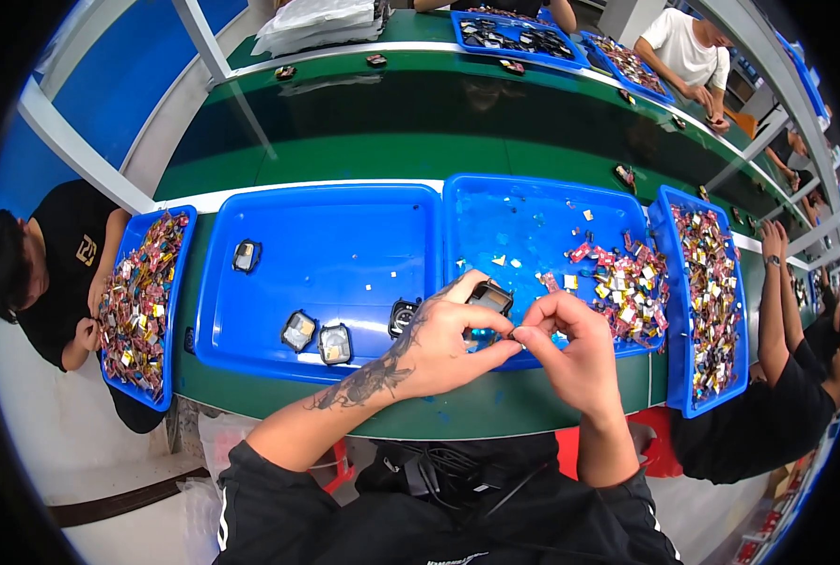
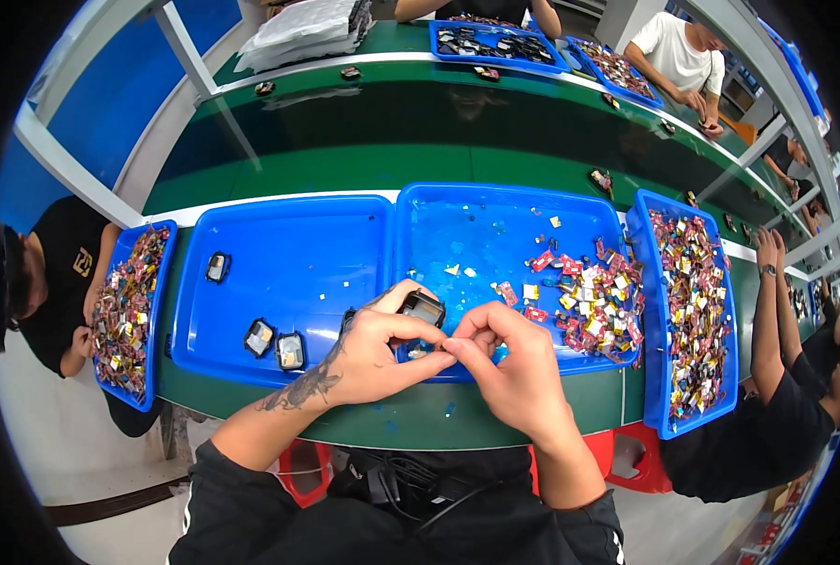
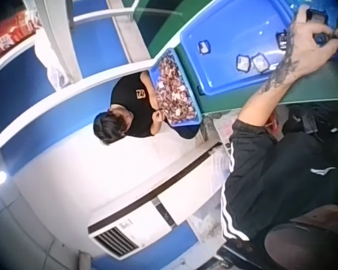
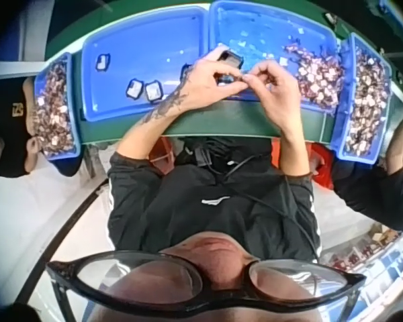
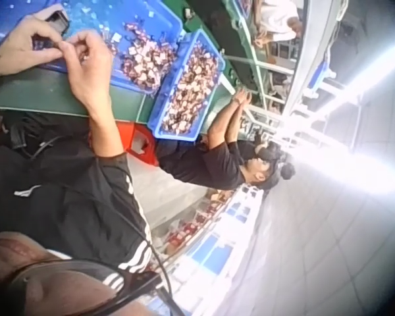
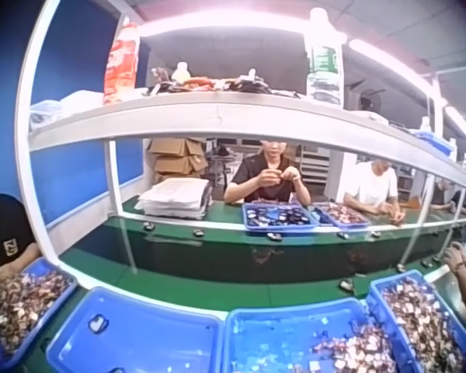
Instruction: Assembling small electronic components into trays at an industrial workstation.
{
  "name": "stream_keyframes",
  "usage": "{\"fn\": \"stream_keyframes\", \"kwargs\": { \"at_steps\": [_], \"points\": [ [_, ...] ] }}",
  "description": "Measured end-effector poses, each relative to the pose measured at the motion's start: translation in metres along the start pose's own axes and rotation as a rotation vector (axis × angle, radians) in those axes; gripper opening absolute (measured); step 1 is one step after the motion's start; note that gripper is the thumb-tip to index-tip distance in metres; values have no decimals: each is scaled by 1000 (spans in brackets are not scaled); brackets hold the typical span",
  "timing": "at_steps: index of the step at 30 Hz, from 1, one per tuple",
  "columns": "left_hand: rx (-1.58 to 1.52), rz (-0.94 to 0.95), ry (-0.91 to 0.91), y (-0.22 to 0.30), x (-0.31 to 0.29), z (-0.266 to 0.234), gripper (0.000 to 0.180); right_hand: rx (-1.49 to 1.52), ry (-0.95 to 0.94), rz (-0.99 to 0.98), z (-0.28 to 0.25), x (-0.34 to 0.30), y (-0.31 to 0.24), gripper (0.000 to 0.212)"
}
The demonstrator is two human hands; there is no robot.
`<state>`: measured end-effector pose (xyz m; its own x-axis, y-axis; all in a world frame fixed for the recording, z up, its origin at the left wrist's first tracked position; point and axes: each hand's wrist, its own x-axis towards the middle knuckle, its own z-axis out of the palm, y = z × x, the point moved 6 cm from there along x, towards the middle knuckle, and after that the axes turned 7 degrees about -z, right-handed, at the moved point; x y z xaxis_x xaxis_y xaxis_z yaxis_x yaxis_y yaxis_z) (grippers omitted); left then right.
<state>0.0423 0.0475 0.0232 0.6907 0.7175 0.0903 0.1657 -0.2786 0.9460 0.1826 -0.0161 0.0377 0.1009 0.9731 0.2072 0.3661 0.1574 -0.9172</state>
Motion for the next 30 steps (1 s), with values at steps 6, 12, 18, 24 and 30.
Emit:
{"fn": "stream_keyframes", "kwargs": {
  "at_steps": [6,12,18,24,30],
  "points": [
    [-115,-102,15,-16,2,-2,15,-508,90,-341,11,6,-22,16],
    [-235,-173,-8,-23,4,2,14,-409,82,-340,9,11,-21,18],
    [-400,-201,102,-40,4,1,15,-399,-87,-392,17,2,-24,13],
    [-511,-220,35,-38,8,0,19,-526,-31,-254,-8,15,-13,31],
    [-691,-370,-187,-29,5,11,17,-125,45,-178,-11,17,9,25]
  ]
}}
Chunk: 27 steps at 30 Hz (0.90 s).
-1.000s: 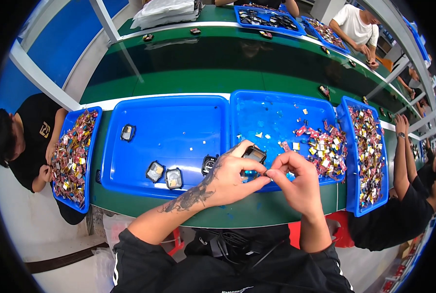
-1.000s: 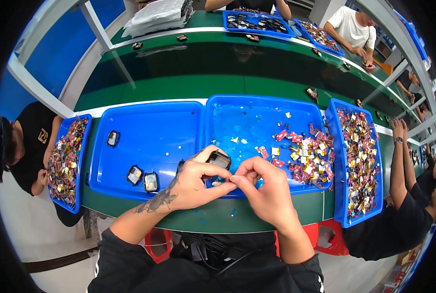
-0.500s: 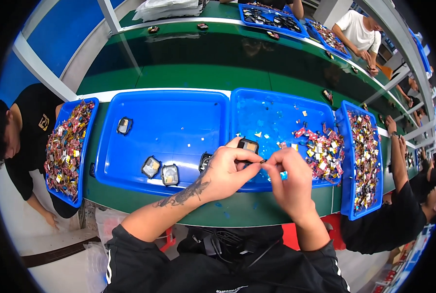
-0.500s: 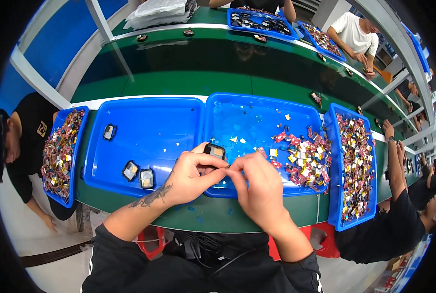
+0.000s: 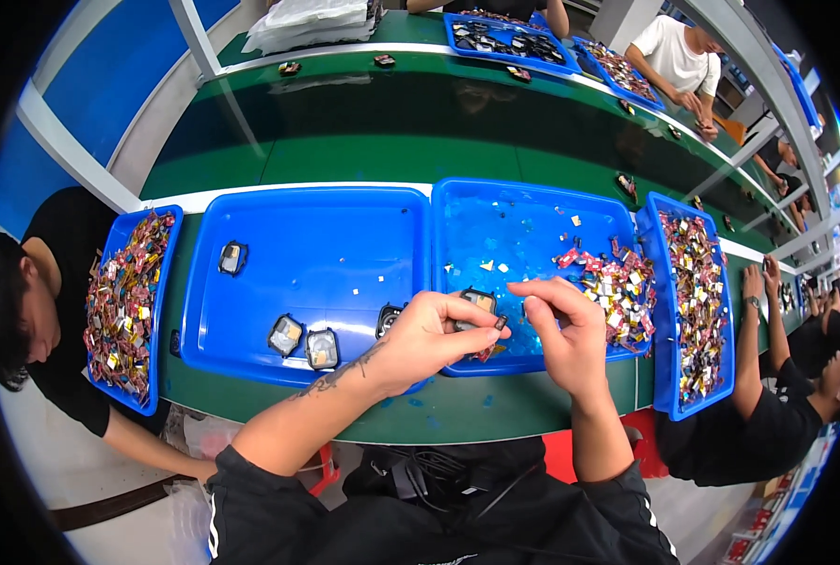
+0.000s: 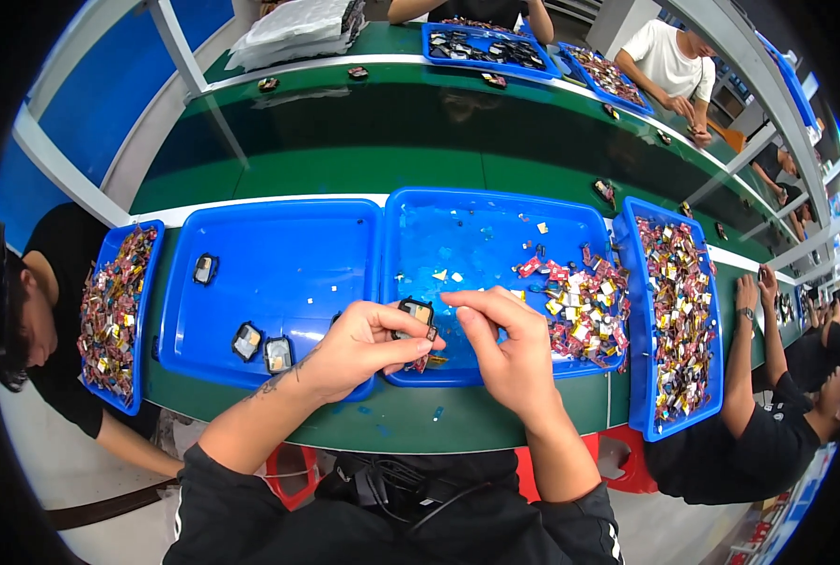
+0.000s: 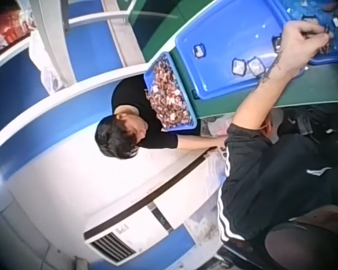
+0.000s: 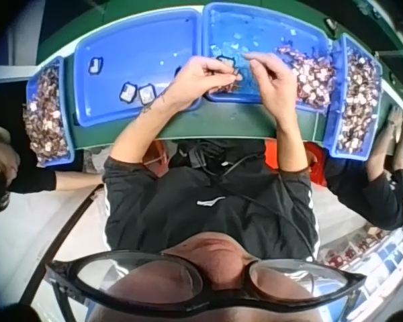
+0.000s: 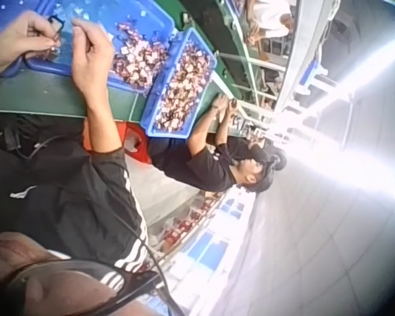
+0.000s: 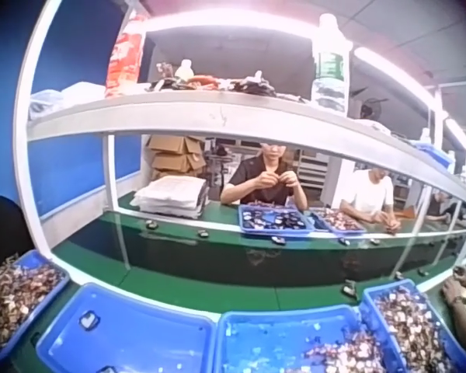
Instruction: Assembling small electronic components into trays at an industrial workstation.
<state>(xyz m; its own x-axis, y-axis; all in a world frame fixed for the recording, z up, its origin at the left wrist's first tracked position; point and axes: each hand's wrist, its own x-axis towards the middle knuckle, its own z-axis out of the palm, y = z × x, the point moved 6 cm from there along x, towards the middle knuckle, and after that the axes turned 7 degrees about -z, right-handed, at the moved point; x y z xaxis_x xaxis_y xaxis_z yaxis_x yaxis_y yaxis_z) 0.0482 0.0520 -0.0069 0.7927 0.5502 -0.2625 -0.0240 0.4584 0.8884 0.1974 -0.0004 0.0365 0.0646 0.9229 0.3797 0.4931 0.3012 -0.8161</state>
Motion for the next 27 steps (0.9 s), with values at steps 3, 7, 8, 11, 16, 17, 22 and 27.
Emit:
{"fn": "stream_keyframes", "kwargs": {
  "at_steps": [3,7,8,11,16,17,22,27],
  "points": [
    [-52,-31,-25,-2,-1,-1,18,-102,42,125,-3,1,-9,23],
    [-48,-1,-15,0,0,-2,17,-156,13,-120,-4,4,-19,24],
    [-60,-15,-26,-1,0,-2,17,-88,-53,-159,0,4,-20,25],
    [-21,-79,-161,-10,1,-1,21,33,-174,-215,9,3,-22,22],
    [70,135,37,6,-2,2,39,282,-7,-16,1,-7,-5,14],
    [102,273,155,15,-6,-3,46,365,76,53,-3,-10,-2,14],
    [-63,272,166,8,0,-3,40,387,94,203,9,-18,-5,16],
    [-49,313,200,9,-8,0,32,273,82,91,18,-8,-12,15]
  ]
}}
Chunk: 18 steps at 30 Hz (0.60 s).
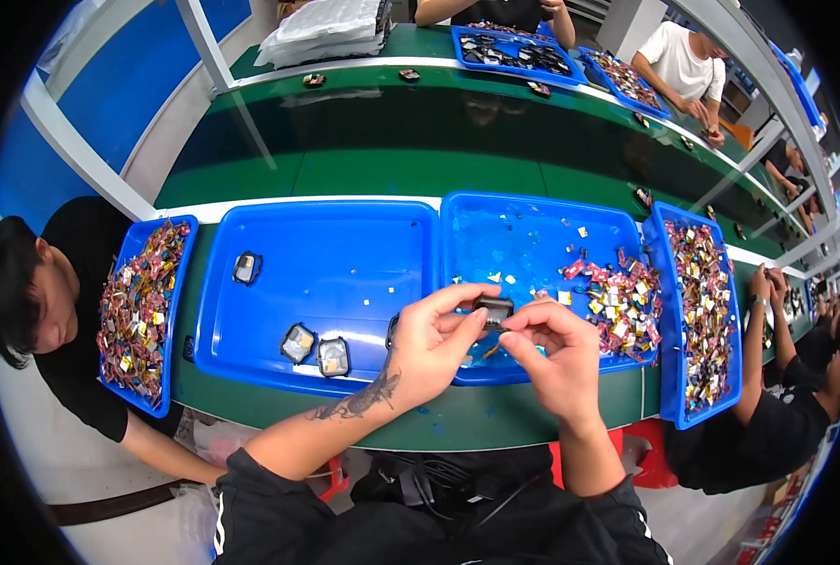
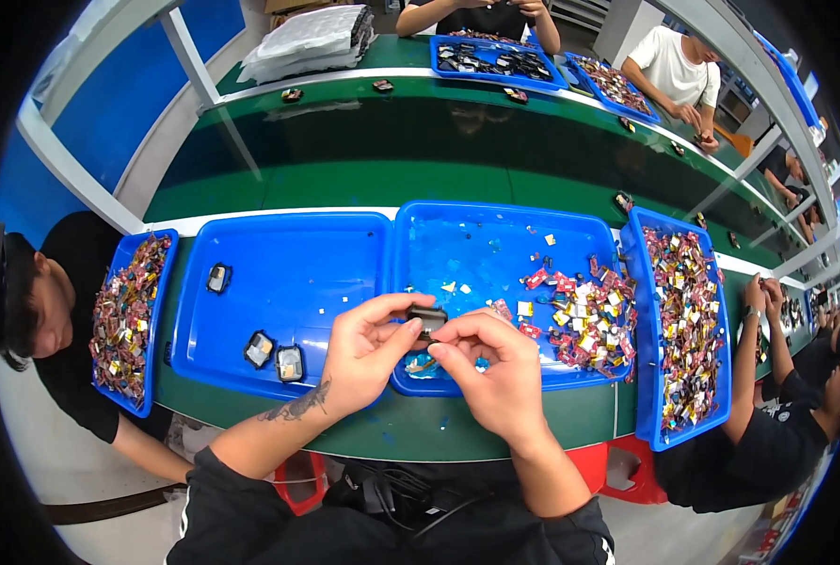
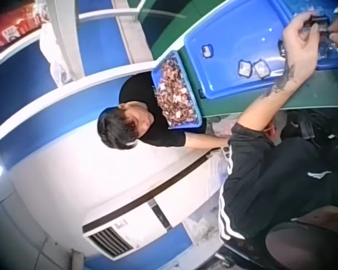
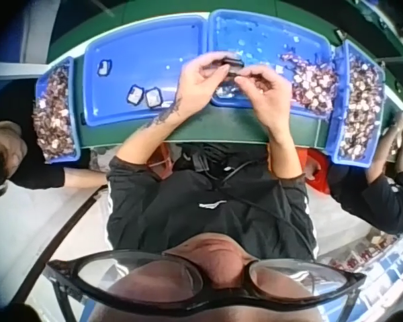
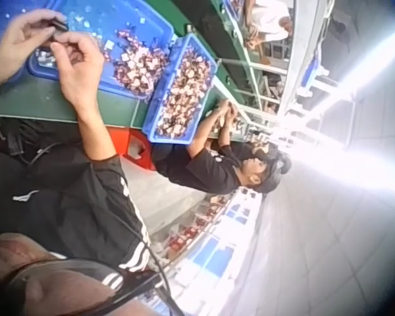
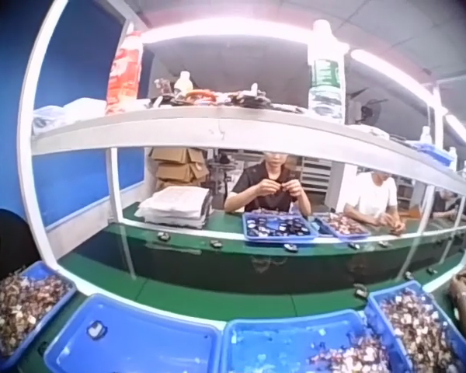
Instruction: Assembling small electronic components into trays at an industrial workstation.
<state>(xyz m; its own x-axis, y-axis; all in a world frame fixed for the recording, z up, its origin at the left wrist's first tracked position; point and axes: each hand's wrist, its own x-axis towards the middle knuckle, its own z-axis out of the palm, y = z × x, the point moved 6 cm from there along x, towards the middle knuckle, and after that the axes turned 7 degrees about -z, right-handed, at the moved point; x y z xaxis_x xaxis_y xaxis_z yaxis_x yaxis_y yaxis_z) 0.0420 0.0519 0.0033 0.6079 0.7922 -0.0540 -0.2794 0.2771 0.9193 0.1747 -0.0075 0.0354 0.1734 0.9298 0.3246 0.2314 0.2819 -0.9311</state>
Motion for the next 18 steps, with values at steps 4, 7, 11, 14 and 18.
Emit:
{"fn": "stream_keyframes", "kwargs": {
  "at_steps": [4,7,11,14,18],
  "points": [
    [123,34,105,1,1,-12,28,-136,-30,-69,-1,2,-8,15],
    [71,16,146,1,3,-12,27,-50,-3,55,1,-1,-2,15],
    [-22,-2,88,0,2,-8,33,172,95,182,0,-2,16,15],
    [-16,4,47,-1,1,-8,37,-205,145,-70,-2,2,1,16],
    [17,21,-11,0,-1,-2,39,-341,132,-91,-1,6,-19,10]
  ]
}}
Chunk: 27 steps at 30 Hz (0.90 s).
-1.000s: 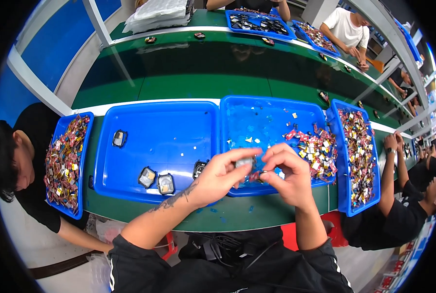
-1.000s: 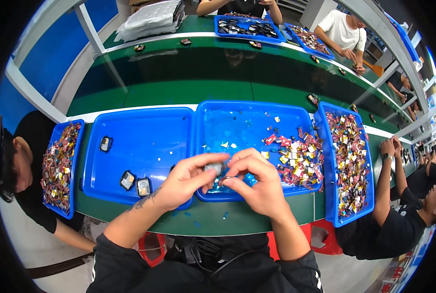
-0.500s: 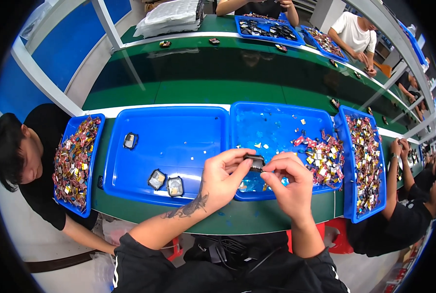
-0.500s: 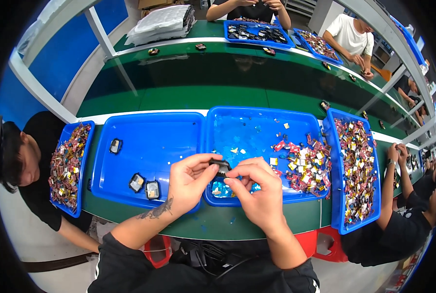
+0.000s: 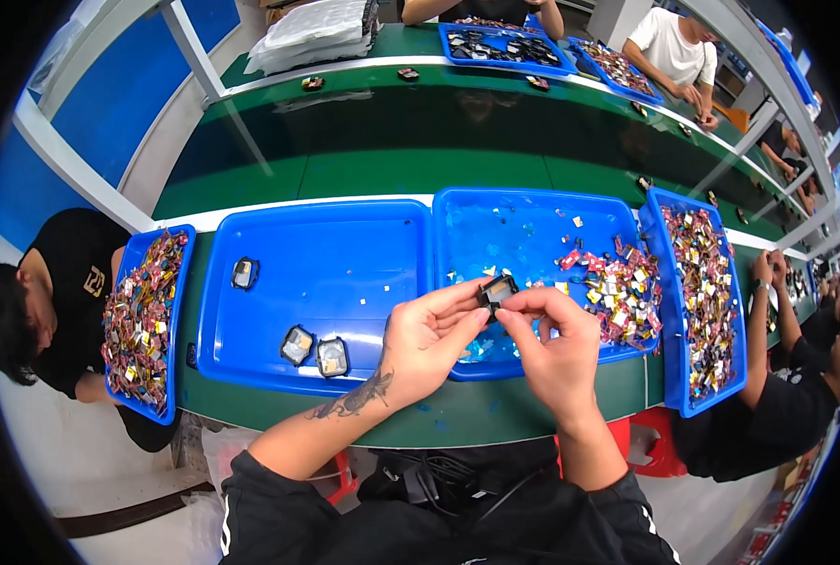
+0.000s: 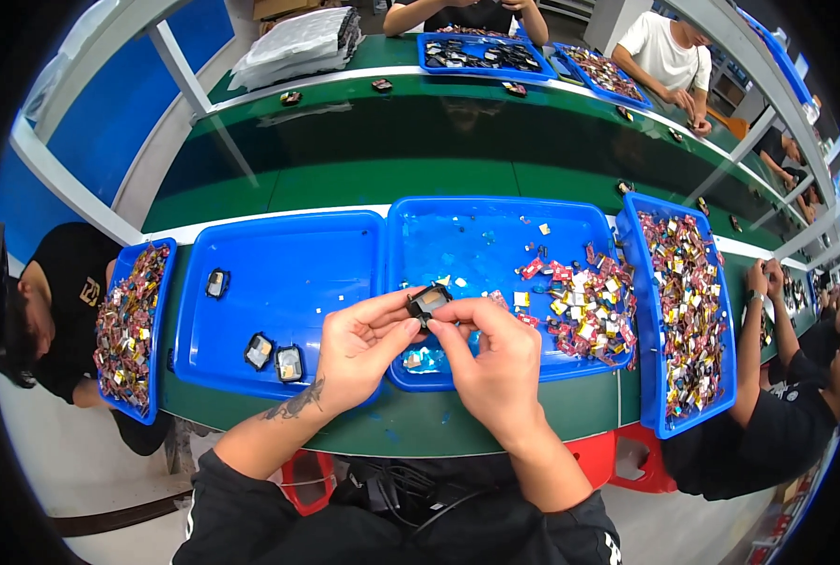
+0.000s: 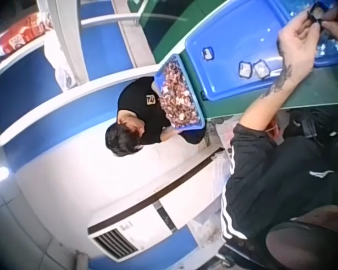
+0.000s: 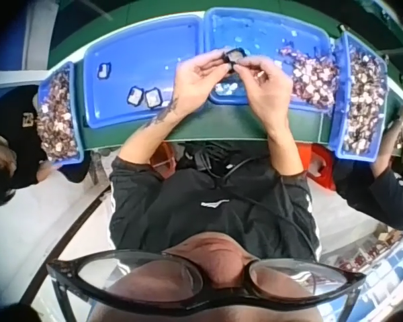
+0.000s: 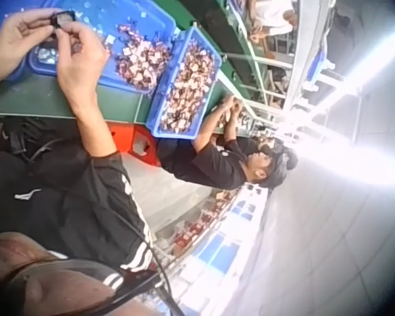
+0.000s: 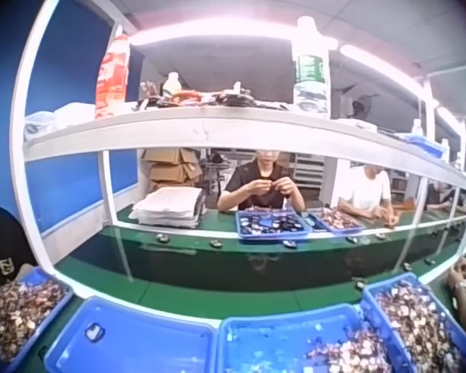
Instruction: Assembling small electronic components into trays at an industrial workstation.
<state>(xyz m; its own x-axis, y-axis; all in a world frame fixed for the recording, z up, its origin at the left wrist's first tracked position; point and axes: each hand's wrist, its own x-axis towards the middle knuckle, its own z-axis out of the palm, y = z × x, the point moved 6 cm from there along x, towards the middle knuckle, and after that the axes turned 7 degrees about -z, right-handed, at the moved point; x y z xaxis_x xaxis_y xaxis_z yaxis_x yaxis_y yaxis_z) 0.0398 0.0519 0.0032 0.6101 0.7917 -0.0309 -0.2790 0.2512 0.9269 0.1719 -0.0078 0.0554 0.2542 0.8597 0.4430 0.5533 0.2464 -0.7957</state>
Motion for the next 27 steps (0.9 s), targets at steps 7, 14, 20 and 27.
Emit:
{"fn": "stream_keyframes", "kwargs": {
  "at_steps": [7,14,20,27],
  "points": [
    [24,-29,-37,0,0,3,37,-10,-4,-70,1,3,-7,11],
    [48,16,-58,4,0,6,38,-13,9,-87,2,3,-5,11],
    [64,27,-49,1,-2,6,38,-56,-4,-119,-1,7,-5,9],
    [139,40,-53,7,-7,5,35,-126,-11,-119,-10,6,-11,22]
  ]
}}
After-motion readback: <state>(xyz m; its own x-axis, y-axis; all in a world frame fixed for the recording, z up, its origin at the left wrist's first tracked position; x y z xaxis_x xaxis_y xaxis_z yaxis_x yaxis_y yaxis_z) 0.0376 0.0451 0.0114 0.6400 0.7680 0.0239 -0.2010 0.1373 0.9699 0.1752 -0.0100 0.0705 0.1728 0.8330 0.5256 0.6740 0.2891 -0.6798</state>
